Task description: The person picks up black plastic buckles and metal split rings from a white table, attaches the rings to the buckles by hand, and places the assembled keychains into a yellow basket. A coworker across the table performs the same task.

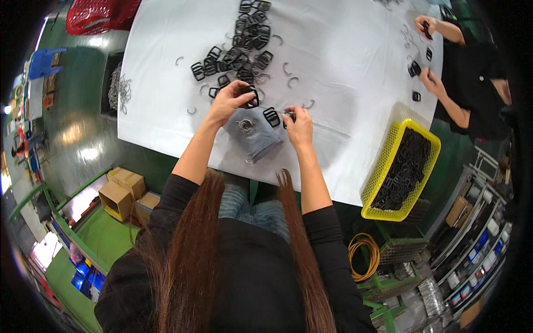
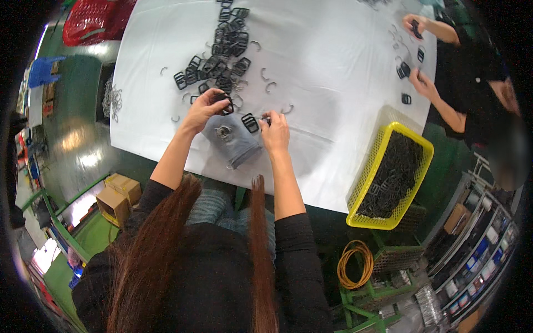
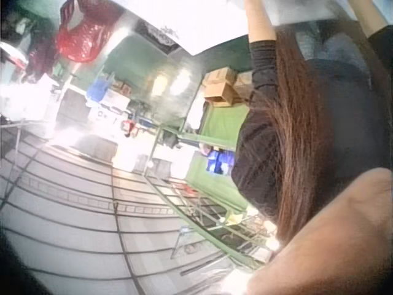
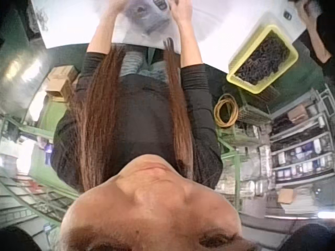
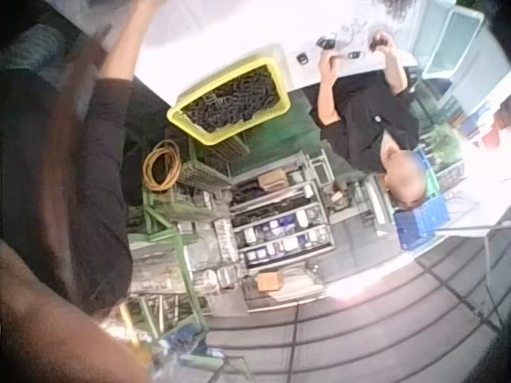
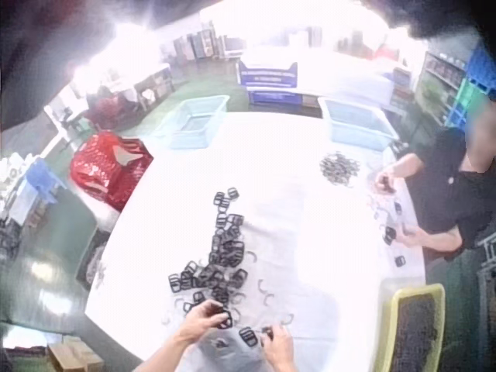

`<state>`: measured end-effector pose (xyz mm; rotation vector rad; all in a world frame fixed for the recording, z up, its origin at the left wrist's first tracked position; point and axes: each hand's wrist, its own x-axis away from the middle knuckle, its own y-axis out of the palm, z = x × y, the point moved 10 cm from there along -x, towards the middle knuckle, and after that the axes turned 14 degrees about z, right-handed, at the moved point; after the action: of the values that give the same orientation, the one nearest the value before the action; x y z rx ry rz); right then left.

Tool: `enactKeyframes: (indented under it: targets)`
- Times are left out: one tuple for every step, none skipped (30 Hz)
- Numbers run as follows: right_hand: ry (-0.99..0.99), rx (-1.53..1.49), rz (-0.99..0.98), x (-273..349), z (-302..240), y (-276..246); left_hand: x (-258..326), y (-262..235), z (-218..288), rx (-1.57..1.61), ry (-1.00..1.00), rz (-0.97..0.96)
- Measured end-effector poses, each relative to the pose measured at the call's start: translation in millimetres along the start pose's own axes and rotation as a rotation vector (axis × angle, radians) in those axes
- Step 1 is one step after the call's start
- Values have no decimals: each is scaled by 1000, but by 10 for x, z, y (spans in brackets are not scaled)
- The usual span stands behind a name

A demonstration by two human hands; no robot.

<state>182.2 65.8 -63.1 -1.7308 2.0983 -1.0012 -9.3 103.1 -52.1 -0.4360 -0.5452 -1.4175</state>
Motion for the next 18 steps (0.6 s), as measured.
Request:
enactKeyframes:
  targets:
    - [-51, 70, 61, 68, -68, 23, 27, -134, 28, 180, -55, 24]
    - [-84, 162, 86, 132, -127, 96, 32, -231, 53, 353, -109, 36]
    - [-115, 246, 99, 175, -183, 184, -6, -315, 90, 431, -131, 49]
    - [-174, 306, 140, 181, -262, 233, -105, -431, 77, 326, -155, 133]
    - [-154, 251, 150, 166, -267, 278, -230, -517, 85, 217, -164, 196]
    - [-105, 176, 87, 142, -224, 358, -352, -597, 86, 106, -178, 258]
    - [-86, 84, 42, 101, -203, 382, -493, -736, 252, -316, -6, 421]
    - [-21, 24, -7, 47, -118, 380, -563, -797, 438, -611, 154, 575]
    - [115, -174, -119, 29, 9, 387, -602, -776, 584, -754, 287, 682]
    - [308, -451, -189, 30, 141, 348, -612, -728, 719, -900, 414, 769]
    - [502, -729, -256, 64, 216, 324, -762, -692, 633, -946, 311, 668]
    - [595, -959, -223, 66, 231, 201, -767, -612, 681, -963, 396, 647]
    - [636, -1157, -206, 30, 187, 101, -799, -513, 690, -928, 451, 546]
    - [529, -1341, -295, -40, -26, 7, -777, -442, 711, -891, 517, 462]
    - [549, -1353, -245, -109, -49, -30, -739, -368, 735, -847, 587, 367]
    - [556, -1380, -201, -212, -110, -43, -664, -333, 773, -862, 675, 324]
    - [541, -1282, -180, -338, -176, -12, -702, -392, 671, -866, 556, 270]
    - [523, -1192, -157, -493, -248, 36, -730, -442, 576, -861, 456, 194]
